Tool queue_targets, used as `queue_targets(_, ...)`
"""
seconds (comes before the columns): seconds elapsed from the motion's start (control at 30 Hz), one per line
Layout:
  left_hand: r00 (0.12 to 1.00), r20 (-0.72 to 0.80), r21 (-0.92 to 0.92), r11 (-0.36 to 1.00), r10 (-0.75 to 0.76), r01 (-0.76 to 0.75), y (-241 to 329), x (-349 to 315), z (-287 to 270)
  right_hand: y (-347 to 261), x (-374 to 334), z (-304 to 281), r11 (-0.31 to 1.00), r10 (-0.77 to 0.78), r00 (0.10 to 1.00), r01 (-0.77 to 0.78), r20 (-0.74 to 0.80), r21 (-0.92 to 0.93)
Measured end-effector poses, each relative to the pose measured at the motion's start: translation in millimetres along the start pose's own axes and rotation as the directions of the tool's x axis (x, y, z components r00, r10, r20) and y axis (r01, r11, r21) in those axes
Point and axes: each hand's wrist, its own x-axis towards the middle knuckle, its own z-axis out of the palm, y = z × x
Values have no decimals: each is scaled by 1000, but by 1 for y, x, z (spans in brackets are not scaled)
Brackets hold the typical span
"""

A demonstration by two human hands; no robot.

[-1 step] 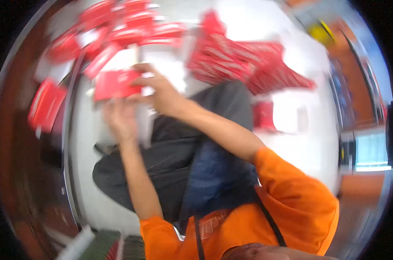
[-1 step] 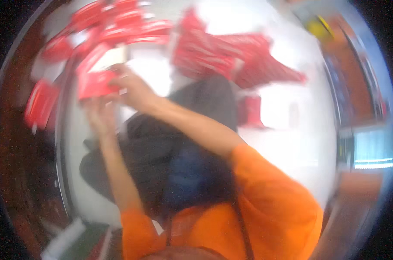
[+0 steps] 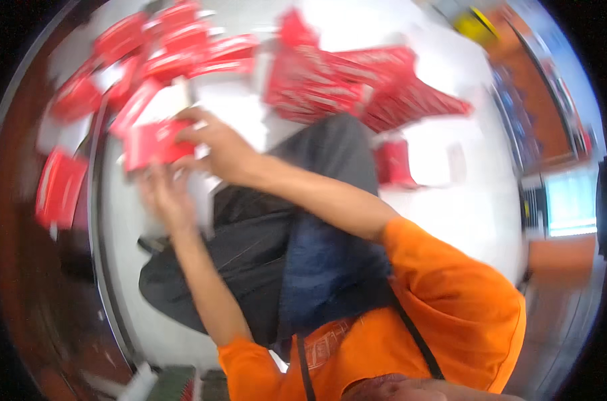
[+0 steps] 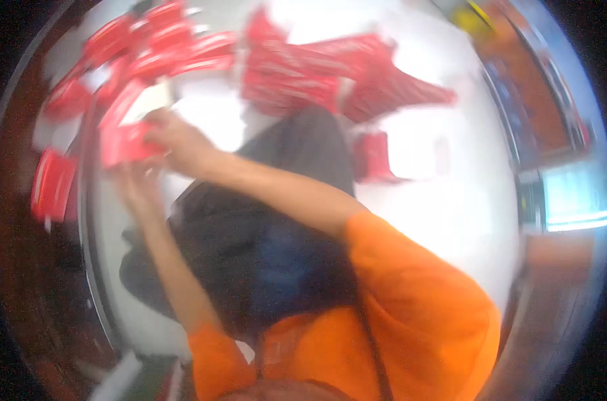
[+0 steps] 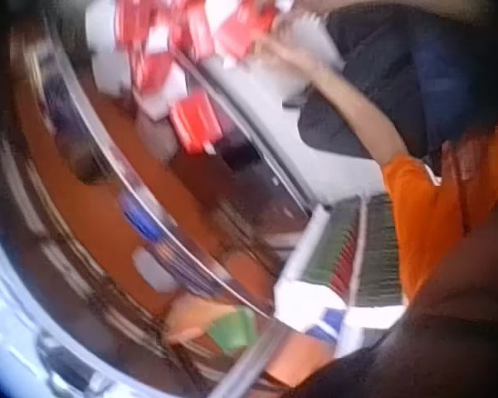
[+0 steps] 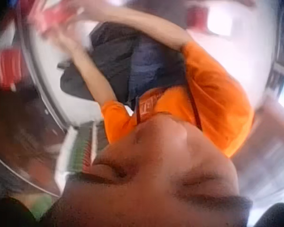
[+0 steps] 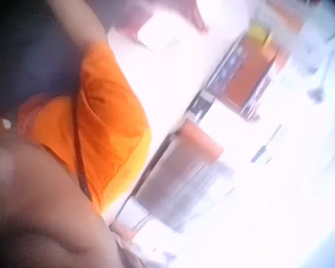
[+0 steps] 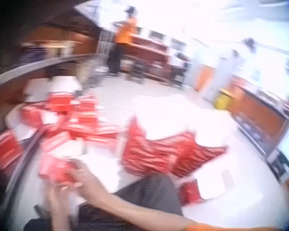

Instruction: The person sits on the floor and assembles red and white cardboard boxes by folding flat sheets into shape. They repeatedly pick up sheets, fold the sides, and stack the finished boxes. Another person is visible in the background.

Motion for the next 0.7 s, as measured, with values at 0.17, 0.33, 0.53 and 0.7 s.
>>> queue_targets(0.17, 973, 204, 654, 725, 107, -216, 15, -21, 38, -14, -11, -67, 1000, -11, 990, 12, 141, -4)
queue_targets(0.33, 797, 604, 782, 192, 2, -593, 33, -57, 66, -71, -14, -160, 846, -130, 905, 314, 404, -430)
queue_targets(0.53, 359, 873, 389, -26, 329, -921, 17, -85, 119, -123, -37, -235, 852, 243, 602, 243, 761, -464)
queue_targets(0.7, 678, 657, 677, 138, 330, -723, -20, -55, 91, -133, -136, -294, 648, 244, 896, 135, 372, -750)
